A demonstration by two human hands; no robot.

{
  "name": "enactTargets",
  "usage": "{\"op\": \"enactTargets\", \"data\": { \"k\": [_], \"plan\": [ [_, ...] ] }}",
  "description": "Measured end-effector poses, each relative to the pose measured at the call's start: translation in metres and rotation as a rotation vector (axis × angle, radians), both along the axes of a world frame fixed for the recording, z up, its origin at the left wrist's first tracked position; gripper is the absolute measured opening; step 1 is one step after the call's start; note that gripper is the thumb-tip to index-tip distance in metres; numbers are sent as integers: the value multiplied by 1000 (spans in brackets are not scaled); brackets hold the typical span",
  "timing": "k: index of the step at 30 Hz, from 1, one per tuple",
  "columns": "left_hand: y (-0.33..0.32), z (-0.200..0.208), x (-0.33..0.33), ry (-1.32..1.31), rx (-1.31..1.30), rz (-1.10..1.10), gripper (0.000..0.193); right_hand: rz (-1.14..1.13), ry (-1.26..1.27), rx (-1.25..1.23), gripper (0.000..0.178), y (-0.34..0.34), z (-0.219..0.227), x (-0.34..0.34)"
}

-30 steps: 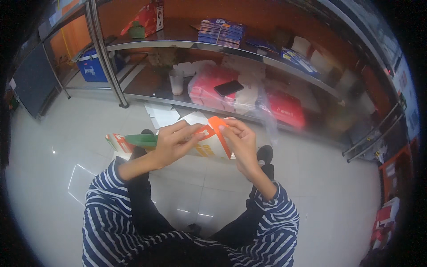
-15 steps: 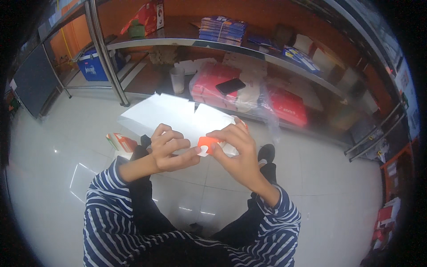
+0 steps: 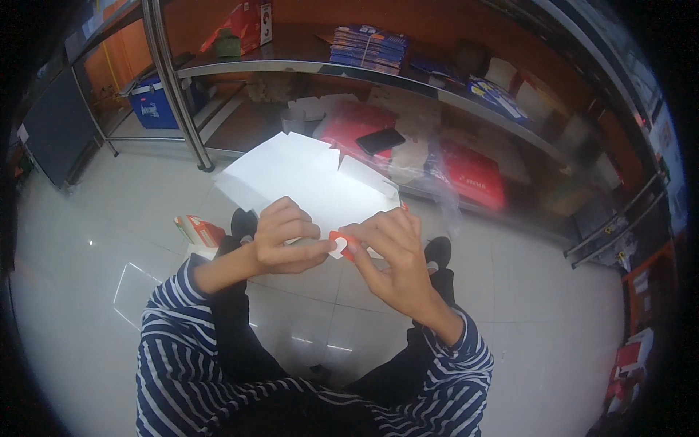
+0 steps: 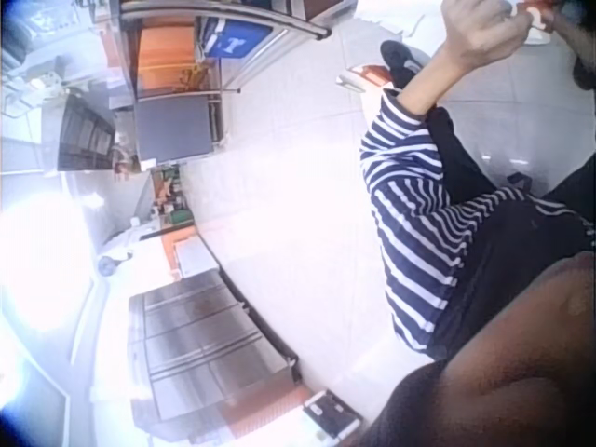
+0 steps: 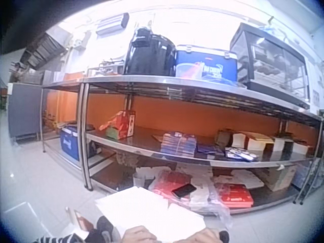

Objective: The person sits on the floor and folds flat, colorful cardboard pieces into small boxes. They manipulate the flaps and tabs to form the box structure and stack the finished boxes on the floor.

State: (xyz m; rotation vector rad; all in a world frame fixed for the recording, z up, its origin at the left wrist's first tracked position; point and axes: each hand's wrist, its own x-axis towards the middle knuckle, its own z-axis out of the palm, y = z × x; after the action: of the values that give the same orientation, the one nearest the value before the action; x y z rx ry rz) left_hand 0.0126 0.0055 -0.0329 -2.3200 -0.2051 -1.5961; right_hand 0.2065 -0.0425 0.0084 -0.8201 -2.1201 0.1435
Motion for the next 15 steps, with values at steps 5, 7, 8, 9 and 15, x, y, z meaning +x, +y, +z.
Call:
{"op": "enactTargets", "data": {
  "k": [5,7,8,9,15],
  "plan": [
    [-2,1,1,-3,-63,8,20,0,-44,23,19,0,1,0],
    [-3,0,1,0,-92,1,20,25,-77,57,20,0,1,2],
    [-3,1,0,2,-125,-5,20,43,-98,80,21,0,2,3],
    [-4,1,0,5,-159,-11,20,62,-118,104,21,0,2,4],
    [-12,2,5,-113,-695,-198,19,105,-101,22,21,-3,11,2]
  ]
}}
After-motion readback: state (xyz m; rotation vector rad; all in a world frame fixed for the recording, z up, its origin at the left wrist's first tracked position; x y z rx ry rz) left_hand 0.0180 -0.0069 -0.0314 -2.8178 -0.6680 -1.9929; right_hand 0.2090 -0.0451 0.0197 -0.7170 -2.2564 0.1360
